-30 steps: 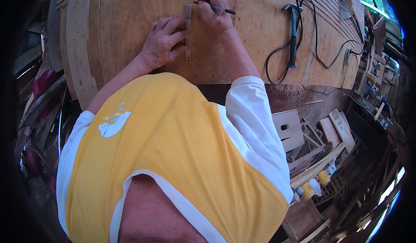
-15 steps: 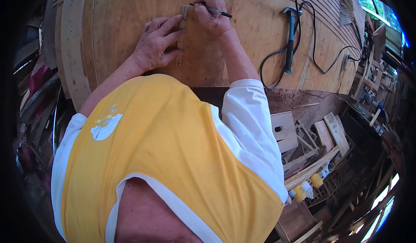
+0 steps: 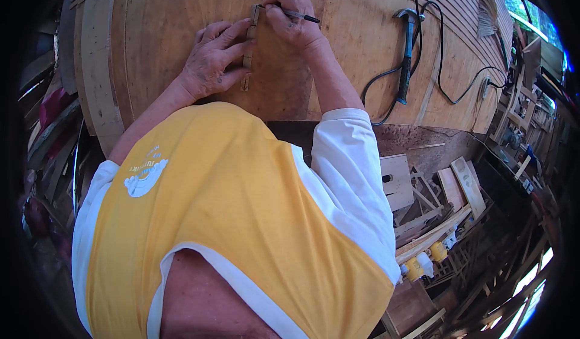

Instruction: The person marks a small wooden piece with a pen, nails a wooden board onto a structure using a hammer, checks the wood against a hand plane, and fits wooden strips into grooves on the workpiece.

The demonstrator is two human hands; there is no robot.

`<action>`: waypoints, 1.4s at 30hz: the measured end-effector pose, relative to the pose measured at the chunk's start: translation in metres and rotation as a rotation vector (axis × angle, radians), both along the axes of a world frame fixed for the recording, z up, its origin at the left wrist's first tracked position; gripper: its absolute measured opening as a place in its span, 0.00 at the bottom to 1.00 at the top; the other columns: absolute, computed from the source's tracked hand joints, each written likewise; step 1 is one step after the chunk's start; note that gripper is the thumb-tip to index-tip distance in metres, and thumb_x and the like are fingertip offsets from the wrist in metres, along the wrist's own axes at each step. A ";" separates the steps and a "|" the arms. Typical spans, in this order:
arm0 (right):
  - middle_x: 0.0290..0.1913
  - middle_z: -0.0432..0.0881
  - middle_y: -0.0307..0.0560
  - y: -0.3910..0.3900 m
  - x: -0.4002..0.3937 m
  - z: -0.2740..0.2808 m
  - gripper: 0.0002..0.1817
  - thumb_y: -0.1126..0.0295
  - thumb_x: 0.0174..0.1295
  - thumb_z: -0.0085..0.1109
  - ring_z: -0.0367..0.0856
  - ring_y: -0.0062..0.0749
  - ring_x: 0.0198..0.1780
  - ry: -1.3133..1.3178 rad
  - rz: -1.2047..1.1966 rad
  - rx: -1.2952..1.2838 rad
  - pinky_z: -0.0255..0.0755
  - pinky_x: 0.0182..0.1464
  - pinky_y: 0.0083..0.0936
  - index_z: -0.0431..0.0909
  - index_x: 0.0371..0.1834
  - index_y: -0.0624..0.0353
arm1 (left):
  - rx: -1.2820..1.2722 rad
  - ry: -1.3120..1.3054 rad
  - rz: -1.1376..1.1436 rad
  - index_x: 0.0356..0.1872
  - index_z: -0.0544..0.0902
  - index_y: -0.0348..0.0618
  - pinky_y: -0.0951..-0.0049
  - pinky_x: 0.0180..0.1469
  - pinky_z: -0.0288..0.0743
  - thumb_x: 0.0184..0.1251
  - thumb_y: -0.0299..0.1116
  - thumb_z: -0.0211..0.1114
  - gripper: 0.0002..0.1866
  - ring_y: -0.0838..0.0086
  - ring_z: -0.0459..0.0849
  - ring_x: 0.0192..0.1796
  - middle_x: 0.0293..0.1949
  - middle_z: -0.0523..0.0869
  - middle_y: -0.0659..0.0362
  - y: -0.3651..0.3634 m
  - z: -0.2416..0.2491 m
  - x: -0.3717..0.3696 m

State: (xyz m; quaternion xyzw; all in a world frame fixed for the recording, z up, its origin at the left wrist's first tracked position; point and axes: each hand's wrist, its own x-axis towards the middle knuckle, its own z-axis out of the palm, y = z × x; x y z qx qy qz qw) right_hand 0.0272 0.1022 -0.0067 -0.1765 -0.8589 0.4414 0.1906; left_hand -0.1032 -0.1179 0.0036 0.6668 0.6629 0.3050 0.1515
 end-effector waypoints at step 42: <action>0.29 0.81 0.52 -0.028 0.004 0.003 0.05 0.70 0.58 0.57 0.81 0.46 0.31 0.093 -0.177 -0.001 0.76 0.36 0.37 0.78 0.33 0.60 | -0.010 -0.009 0.004 0.61 0.86 0.57 0.55 0.71 0.66 0.46 0.39 0.83 0.35 0.60 0.72 0.69 0.77 0.72 0.62 0.000 -0.003 -0.001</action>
